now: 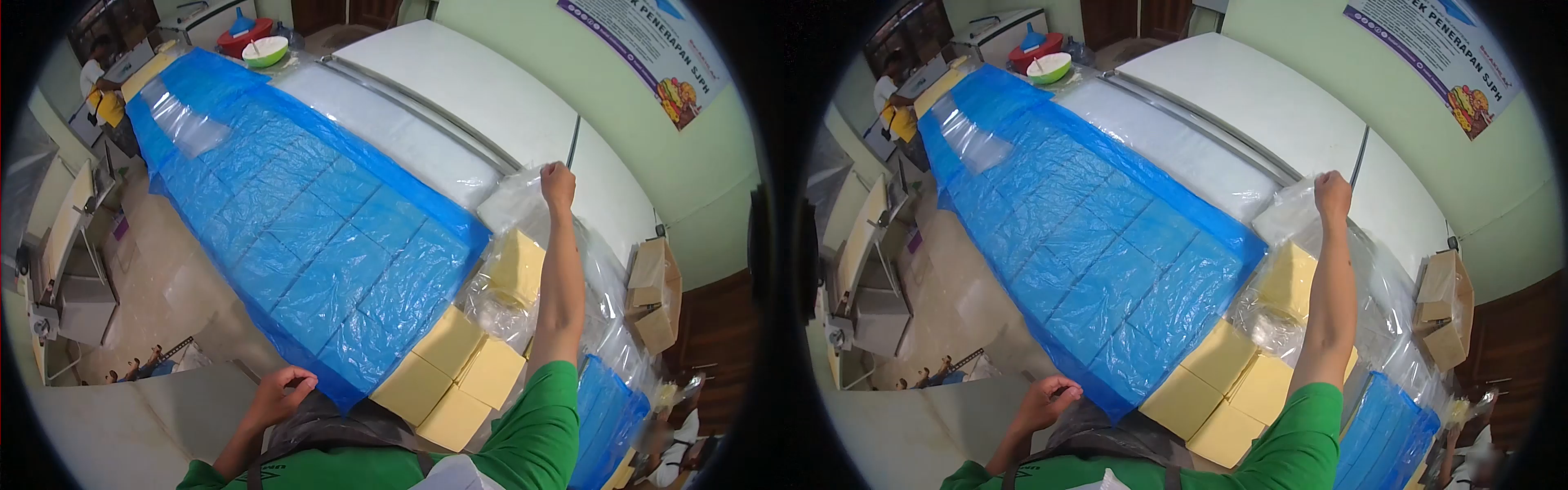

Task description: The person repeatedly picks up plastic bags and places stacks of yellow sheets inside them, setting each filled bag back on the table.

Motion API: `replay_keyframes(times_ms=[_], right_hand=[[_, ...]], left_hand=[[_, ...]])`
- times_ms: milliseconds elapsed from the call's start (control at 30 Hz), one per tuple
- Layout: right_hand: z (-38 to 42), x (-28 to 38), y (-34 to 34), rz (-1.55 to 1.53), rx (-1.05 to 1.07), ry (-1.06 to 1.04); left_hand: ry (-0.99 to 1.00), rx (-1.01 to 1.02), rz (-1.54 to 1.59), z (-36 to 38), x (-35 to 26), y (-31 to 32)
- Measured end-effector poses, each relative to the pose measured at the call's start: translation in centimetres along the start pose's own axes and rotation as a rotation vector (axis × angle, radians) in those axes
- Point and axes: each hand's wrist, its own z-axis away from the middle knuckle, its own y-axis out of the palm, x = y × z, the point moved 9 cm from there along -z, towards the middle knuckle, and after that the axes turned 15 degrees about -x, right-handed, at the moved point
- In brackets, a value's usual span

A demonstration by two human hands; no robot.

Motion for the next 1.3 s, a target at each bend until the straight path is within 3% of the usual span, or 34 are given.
replay_keyframes(times_ms=[67, 133, 233, 267, 300, 333, 367, 400, 433, 500, 567, 600, 633, 667, 733, 767, 867, 900, 967, 1000, 1033, 1100, 1133, 1167, 1233, 1300], right_hand=[[0.4, 3.0, -4.4, -0.123, -0.069, 0.061], [3.1, 9.0, -9.8, -0.427, -0.165, -0.005], [10.3, 15.7, -16.9, -0.686, -0.019, 0.028], [12.9, 16.0, -16.4, -1.003, 0.036, 0.073], [15.8, 16.3, -16.3, -1.180, 0.131, 0.270], [19.0, 15.3, -16.2, -0.994, 0.165, 0.370], [22.2, 15.3, -15.4, -1.049, 0.187, 0.471], [25.5, 14.9, -13.5, -1.134, 0.057, 0.417], [28.5, 17.8, -14.6, -1.310, 0.123, 0.595], [35.6, 17.6, -11.3, -1.231, 0.135, 0.721], [41.9, 17.5, -8.6, -1.110, 0.204, 0.752], [45.2, 18.0, -6.5, -1.114, 0.380, 0.965], [48.4, 18.8, -5.4, -1.105, 0.554, 1.179], [49.0, 19.6, -5.7, -1.096, 0.561, 1.181], [50.8, 21.3, -5.8, -1.108, 0.630, 1.306], [51.0, 21.7, -5.5, -1.110, 0.625, 1.307], [50.3, 20.7, -4.5, -1.398, 0.318, 1.477], [50.3, 20.0, -4.4, -1.399, 0.318, 1.475], [48.3, 19.6, -6.5, -1.169, 0.306, 1.181], [46.5, 19.3, -9.9, -0.836, 0.130, 0.925], [45.5, 21.1, -11.8, -0.837, 0.141, 0.914], [41.4, 27.3, -19.5, -0.322, -0.214, 0.074], [41.8, 28.6, -17.9, -0.566, 0.007, 0.154], [42.5, 31.2, -16.9, -0.617, 0.235, 0.081], [43.3, 34.5, -15.5, -0.640, 0.233, -0.009], [47.1, 34.5, -9.7, -0.620, 0.675, 0.209]], left_hand=[[0.006, 0.003, 0.021, 0.5, -0.1, 0.1], [0.139, 0.039, 0.109, 0.3, -1.6, 0.4], [0.052, 0.143, 0.241, -1.8, -2.4, 2.4], [0.032, 0.185, 0.265, -2.8, -2.9, 3.4], [0.042, 0.254, 0.387, -3.8, -3.7, 4.6], [0.053, 0.327, 0.509, -4.8, -4.4, 5.5], [-0.017, 0.442, 0.712, -5.6, -4.8, 6.4], [-0.095, 0.556, 0.916, -6.0, -5.4, 7.0], [-0.203, 0.590, 1.027, -6.8, -5.6, 7.1], [-0.364, 0.612, 1.165, -8.1, -4.7, 6.6], [-0.574, 0.428, 1.116, -10.1, -0.8, 5.1], [-0.593, 0.422, 1.125, -10.5, 0.7, 4.9], [-0.554, 0.293, 0.954, -11.5, 3.4, 4.3], [-0.505, 0.170, 0.780, -12.4, 5.9, 3.5], [-0.463, 0.193, 0.718, -12.7, 8.5, 2.3], [-0.412, 0.217, 0.656, -12.8, 8.7, 1.6], [-0.465, 0.302, 0.636, -11.9, 9.2, 0.4], [-0.479, 0.351, 0.669, -11.5, 9.2, 0.1], [-0.477, 0.356, 0.735, -11.6, 8.8, -0.4], [-0.402, 0.367, 0.693, -11.9, 8.6, -0.8], [-0.329, 0.373, 0.651, -12.2, 8.3, -1.1], [-0.244, 0.338, 0.495, -13.0, 7.1, -1.9], [-0.158, 0.313, 0.327, -13.3, 6.2, -2.3], [-0.070, 0.291, 0.157, -13.6, 5.6, -2.5], [-0.012, 0.292, 0.147, -14.9, 5.4, -1.2], [0.044, 0.284, 0.143, -15.2, 4.9, -0.8]])
